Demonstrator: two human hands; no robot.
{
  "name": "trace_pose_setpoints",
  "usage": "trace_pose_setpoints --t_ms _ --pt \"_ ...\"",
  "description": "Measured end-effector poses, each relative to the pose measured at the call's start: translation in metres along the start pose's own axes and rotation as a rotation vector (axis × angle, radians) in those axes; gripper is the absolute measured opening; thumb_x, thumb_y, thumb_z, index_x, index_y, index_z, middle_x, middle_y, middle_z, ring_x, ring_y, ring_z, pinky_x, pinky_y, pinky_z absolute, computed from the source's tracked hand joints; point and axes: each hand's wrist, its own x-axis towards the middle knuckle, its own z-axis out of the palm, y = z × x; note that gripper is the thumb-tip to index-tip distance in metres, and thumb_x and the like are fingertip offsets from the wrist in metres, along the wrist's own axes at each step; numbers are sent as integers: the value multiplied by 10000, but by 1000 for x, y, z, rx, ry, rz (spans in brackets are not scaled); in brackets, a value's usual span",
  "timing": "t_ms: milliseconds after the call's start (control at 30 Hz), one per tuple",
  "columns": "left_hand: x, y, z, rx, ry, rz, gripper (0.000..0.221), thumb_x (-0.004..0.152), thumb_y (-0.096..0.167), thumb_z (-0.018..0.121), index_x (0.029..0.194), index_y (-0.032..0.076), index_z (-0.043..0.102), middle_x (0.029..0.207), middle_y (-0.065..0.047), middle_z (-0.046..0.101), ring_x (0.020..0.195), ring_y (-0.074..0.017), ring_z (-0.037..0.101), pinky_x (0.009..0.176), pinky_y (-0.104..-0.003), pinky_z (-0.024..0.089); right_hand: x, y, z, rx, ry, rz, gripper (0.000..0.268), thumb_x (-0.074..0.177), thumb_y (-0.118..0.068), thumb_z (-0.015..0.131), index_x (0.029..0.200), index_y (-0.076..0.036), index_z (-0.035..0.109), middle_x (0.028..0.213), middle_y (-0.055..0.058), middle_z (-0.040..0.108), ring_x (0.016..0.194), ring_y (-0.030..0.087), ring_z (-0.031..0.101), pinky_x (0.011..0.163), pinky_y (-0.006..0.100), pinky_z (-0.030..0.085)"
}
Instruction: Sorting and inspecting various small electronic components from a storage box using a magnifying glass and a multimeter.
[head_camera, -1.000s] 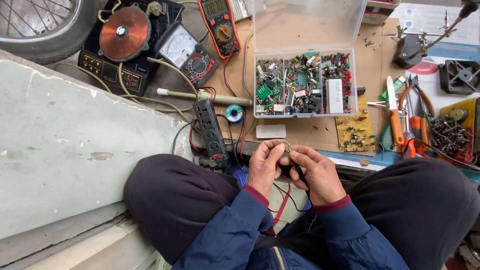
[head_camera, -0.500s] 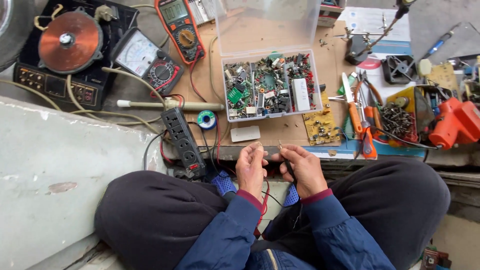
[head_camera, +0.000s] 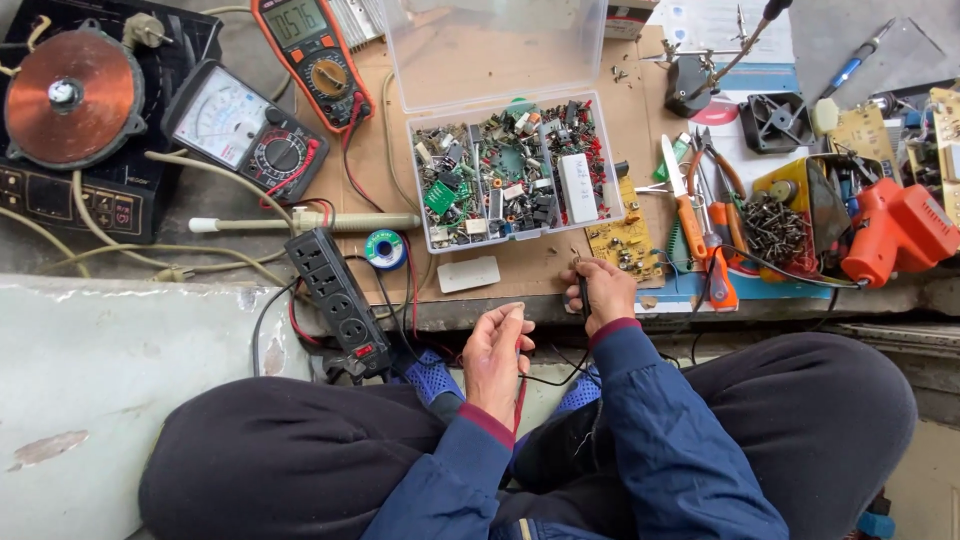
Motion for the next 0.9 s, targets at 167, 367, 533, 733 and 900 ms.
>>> trace_pose_setpoints --t_ms 167,367,533,733,900 --pt "1 -5 3 16 -3 -10 269 1011 180 765 1222 16 798 923 -187 803 697 -172 686 414 -208 453 0 -1 -1 39 19 14 240 1002 -91 682 1217 14 695 853 228 796 499 185 704 349 262 502" --pt "2 -7 3 28 5 -12 262 1015 178 769 1218 16 804 921 -192 807 695 -175 686 416 -206 457 -10 -13 1 59 11 32 274 1002 -102 688 1248 20 673 852 237 789 485 169 677 352 248 498" --pt "0 -4 2 25 11 -15 247 1013 174 772 1203 23 815 921 -189 811 699 -170 683 420 -204 461 -7 -12 0 42 0 29 256 1005 -100 686 1224 31 684 842 239 787 475 162 662 345 244 483" --pt "0 -5 0 27 5 -6 246 1015 180 771 1203 28 816 920 -187 813 701 -171 690 424 -209 474 -4 -7 -5 4 -27 34 266 1011 -102 679 1227 52 708 855 237 793 473 165 656 333 259 481" --pt "3 -10 -1 25 8 11 235 995 174 790 1154 5 828 900 -193 812 687 -170 694 421 -210 480 -4 8 -16 -32 -27 31 313 985 -105 712 1256 52 707 930 271 803 507 186 697 360 295 558"
